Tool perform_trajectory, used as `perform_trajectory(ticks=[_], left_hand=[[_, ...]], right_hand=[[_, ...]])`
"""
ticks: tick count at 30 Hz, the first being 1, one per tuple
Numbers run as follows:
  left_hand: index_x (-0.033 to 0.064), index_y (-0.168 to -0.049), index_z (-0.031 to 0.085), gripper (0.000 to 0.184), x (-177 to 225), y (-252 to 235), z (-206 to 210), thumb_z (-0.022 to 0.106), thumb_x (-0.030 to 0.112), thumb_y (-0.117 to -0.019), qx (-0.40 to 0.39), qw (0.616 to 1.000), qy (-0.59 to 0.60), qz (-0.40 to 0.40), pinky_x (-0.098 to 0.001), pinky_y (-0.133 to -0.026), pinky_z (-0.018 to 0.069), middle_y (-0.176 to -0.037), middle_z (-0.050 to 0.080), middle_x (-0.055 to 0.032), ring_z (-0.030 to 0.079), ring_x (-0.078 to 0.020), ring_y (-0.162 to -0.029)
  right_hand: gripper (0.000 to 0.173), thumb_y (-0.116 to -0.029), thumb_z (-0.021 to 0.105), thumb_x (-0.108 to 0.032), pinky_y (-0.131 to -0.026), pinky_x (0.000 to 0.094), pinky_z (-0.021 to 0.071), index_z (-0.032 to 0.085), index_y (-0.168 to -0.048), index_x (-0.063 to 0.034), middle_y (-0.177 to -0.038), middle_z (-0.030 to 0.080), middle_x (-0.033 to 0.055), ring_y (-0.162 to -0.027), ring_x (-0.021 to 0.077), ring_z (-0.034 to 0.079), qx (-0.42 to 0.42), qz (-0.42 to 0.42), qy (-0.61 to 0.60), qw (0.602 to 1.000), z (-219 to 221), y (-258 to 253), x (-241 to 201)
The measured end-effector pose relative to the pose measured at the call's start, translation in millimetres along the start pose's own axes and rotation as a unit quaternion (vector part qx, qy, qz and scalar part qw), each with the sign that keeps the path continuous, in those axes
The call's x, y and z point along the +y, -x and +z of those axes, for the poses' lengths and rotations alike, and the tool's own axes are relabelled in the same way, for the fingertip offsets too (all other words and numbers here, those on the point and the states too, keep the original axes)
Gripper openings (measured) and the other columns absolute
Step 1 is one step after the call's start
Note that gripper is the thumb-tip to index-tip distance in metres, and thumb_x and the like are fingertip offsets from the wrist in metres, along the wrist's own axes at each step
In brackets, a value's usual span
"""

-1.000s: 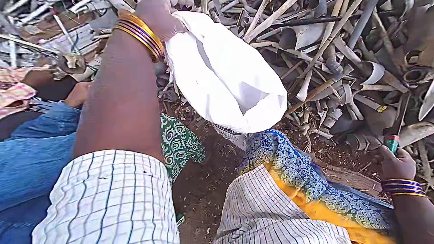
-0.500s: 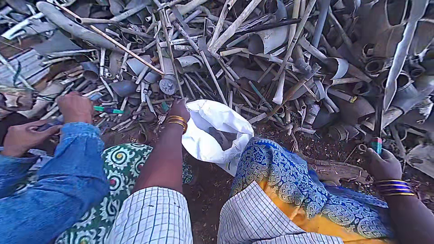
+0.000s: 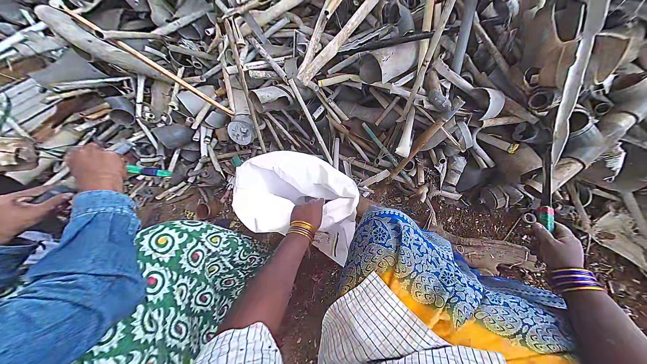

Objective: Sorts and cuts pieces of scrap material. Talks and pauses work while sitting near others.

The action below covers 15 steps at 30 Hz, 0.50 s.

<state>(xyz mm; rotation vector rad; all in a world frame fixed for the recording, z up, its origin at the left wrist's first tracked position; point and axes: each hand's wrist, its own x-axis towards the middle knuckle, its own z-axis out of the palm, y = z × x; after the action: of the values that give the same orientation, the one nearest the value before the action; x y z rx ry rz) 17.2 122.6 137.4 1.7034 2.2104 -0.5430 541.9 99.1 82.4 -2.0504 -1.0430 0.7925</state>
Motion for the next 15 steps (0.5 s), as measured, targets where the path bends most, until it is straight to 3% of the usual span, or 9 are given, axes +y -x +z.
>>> perform_trajectory(ticks=[2, 5, 9, 11, 13, 15], left_hand=[[0.0119, -0.141, 0.063, 0.044, -39, 2, -53, 0.052, 0.0, -0.1003, 0.06, 0.996, -0.058, 0.025, -0.0624, -0.105, 0.0428, -0.13, 0.067, -0.0213, 0.063, -0.0425, -0.121], [0.0112, -0.135, 0.067, 0.043, -73, 24, -113, 0.054, -0.006, -0.0976, 0.094, 0.98, -0.145, 0.095, -0.0608, -0.104, 0.0424, -0.123, 0.071, -0.019, 0.066, -0.0412, -0.116], [0.0076, -0.114, 0.079, 0.039, -75, 55, -103, 0.061, -0.014, -0.0877, 0.198, 0.946, -0.128, 0.223, -0.0603, -0.089, 0.0483, -0.096, 0.074, -0.0186, 0.07, -0.0406, -0.09], [0.0096, -0.119, 0.077, 0.04, -50, 71, -80, 0.057, -0.011, -0.092, 0.118, 0.957, -0.118, 0.237, -0.0587, -0.091, 0.0471, -0.102, 0.074, -0.0186, 0.07, -0.0398, -0.095], [0.0152, -0.144, 0.061, 0.051, -19, 79, -56, 0.045, -0.006, -0.1007, -0.057, 0.97, -0.137, 0.19, -0.0584, -0.105, 0.04, -0.126, 0.068, -0.0208, 0.063, -0.0407, -0.118], [0.0189, -0.154, 0.049, 0.058, -2, 78, -25, 0.043, -0.006, -0.1019, -0.142, 0.965, -0.144, 0.167, -0.0593, -0.11, 0.037, -0.136, 0.063, -0.022, 0.059, -0.0411, -0.127]], right_hand=[[0.043, -0.1097, 0.048, -0.026, -0.068, 0.0429, 0.051, 0.049, -0.142, 0.0029, -0.1, 0.063, 0.0198, -0.069, 0.0201, 0.058, 0.006, 0.002, -0.01, 1.0, -2, 2, 0], [0.043, -0.1099, 0.047, -0.025, -0.068, 0.0396, 0.0506, 0.048, -0.142, 0.0028, -0.102, 0.063, 0.0191, -0.07, 0.0175, 0.058, 0.016, 0.002, -0.034, 0.999, -6, 0, 2], [0.044, -0.1088, 0.049, -0.025, -0.071, 0.044, 0.0512, 0.048, -0.141, 0.0048, -0.104, 0.063, 0.0225, -0.073, 0.0211, 0.059, 0.017, -0.01, -0.033, 0.999, -13, 3, 11], [0.043, -0.1092, 0.048, -0.026, -0.067, 0.039, 0.0512, 0.049, -0.14, 0.0042, -0.099, 0.063, 0.0182, -0.068, 0.016, 0.057, 0.021, -0.007, -0.018, 1.0, -14, 6, 13], [0.043, -0.1096, 0.048, -0.027, -0.066, 0.0374, 0.0504, 0.05, -0.14, 0.0034, -0.1, 0.062, 0.0173, -0.068, 0.0146, 0.056, 0.02, 0.01, -0.019, 1.0, -14, 7, 14], [0.042, -0.1095, 0.048, -0.027, -0.067, 0.0368, 0.0492, 0.051, -0.139, 0.0037, -0.099, 0.061, 0.0167, -0.068, 0.0139, 0.055, 0.023, 0.014, -0.021, 0.999, -13, 6, 14]])
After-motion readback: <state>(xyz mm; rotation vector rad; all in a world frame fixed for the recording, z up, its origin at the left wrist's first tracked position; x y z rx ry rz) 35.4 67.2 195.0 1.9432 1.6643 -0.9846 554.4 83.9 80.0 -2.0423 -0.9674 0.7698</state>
